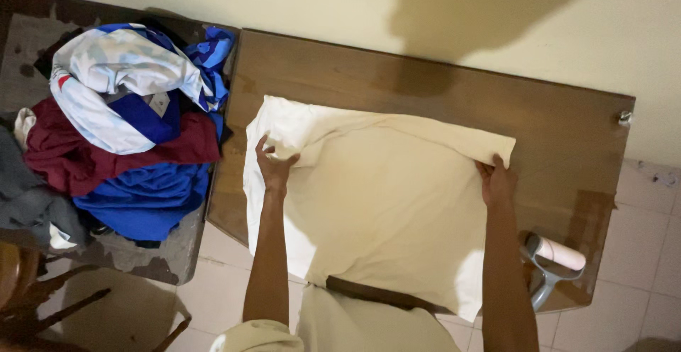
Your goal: The person uses a lint roller on a t-shirt laid on a table, then folds the shirt and places it on a shelf inside a wooden wardrobe.
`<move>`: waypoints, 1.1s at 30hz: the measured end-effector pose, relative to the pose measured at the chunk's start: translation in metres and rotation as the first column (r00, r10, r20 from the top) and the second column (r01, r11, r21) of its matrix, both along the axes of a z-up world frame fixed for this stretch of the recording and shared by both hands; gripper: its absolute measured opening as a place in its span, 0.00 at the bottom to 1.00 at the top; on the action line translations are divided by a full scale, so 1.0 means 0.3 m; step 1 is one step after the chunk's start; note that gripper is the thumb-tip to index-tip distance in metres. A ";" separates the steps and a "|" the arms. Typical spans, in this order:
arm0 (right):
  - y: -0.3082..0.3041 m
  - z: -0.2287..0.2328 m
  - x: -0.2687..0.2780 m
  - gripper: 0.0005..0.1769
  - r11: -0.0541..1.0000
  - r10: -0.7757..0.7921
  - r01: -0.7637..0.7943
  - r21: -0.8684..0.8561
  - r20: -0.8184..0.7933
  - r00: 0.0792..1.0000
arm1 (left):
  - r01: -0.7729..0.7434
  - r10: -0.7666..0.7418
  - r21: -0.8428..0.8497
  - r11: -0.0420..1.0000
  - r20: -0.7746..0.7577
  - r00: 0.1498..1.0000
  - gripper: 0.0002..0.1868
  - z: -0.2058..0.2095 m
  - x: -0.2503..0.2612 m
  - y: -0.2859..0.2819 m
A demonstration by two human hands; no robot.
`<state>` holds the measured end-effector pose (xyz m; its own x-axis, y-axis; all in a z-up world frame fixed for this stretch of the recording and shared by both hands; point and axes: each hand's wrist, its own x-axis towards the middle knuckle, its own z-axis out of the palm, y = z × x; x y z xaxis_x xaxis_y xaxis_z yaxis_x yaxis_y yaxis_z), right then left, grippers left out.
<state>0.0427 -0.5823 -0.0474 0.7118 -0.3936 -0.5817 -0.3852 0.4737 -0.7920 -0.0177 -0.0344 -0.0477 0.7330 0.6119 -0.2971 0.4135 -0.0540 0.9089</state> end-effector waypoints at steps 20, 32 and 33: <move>-0.004 0.131 -0.019 0.23 0.971 0.216 -0.211 -0.109 0.034 0.976 | -0.128 0.237 -0.391 0.912 0.245 0.940 0.25 0.130 -0.121 -0.002; -0.023 0.184 -0.058 0.20 0.956 0.272 -0.272 -0.110 -0.018 0.962 | -0.198 0.244 -0.230 0.953 0.195 0.950 0.24 0.196 -0.264 -0.038; -0.016 0.179 -0.074 0.19 0.949 0.285 -0.290 -0.127 -0.056 0.957 | -0.224 0.257 -0.238 0.945 0.120 0.959 0.24 0.195 -0.283 -0.037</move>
<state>0.0206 -0.5870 0.0062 0.7853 -0.2505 -0.5662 -0.5195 0.2309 -0.8227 -0.1027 -0.0455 0.0109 0.6179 0.7070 -0.3440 0.2495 0.2386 0.9385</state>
